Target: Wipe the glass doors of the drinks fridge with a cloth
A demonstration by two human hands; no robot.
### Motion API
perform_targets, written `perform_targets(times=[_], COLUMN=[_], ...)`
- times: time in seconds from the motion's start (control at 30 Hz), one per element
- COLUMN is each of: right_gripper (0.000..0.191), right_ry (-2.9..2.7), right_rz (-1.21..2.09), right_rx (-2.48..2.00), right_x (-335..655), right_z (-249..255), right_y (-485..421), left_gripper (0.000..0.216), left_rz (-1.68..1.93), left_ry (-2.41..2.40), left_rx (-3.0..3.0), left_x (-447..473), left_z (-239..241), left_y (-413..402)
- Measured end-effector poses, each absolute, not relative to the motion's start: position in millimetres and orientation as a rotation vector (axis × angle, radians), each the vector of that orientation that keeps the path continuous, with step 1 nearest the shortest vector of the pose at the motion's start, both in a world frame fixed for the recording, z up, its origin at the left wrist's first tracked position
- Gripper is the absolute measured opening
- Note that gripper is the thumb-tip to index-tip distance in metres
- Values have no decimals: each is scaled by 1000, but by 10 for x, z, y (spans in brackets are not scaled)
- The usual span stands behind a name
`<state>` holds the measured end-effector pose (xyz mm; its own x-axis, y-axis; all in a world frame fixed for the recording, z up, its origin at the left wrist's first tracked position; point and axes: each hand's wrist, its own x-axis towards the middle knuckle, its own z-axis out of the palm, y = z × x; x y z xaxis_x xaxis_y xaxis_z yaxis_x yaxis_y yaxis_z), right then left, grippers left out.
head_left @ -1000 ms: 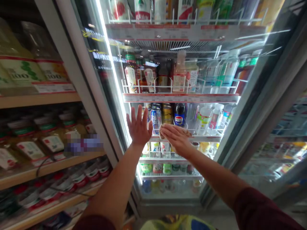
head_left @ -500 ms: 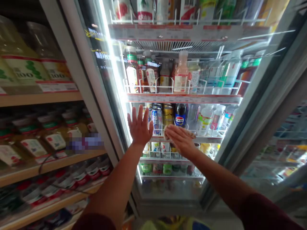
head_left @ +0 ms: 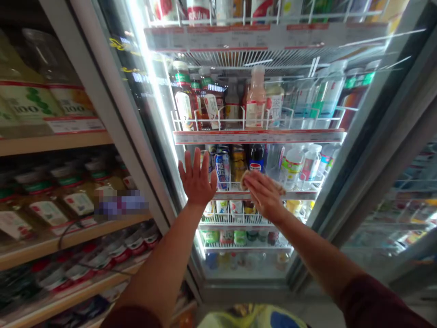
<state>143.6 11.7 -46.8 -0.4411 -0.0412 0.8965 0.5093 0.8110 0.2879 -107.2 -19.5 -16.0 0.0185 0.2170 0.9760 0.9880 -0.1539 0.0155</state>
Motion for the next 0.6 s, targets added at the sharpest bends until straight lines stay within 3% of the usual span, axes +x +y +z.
perform_targets(times=[0.13, 0.33, 0.4, 0.6], right_gripper=[69, 63, 63, 64], right_ry=[-1587, -2060, -2089, -1593], right_rz=[-592, -607, -592, -540], right_rx=[-472, -216, -182, -389], right_x=[1621, 1744, 1870, 2249], right_z=[-112, -696, -688, -366], right_y=[254, 175, 225, 444], left_gripper=[64, 61, 61, 62], left_rz=[-1265, -1215, -1208, -1184], left_ry=[-1333, -1334, -1328, -1296], left_rx=[-1514, -1532, -1524, -1469], left_x=[-1087, -1092, -1085, -1091], left_z=[-180, -165, -152, -143], left_y=[-176, -169, -173, -158])
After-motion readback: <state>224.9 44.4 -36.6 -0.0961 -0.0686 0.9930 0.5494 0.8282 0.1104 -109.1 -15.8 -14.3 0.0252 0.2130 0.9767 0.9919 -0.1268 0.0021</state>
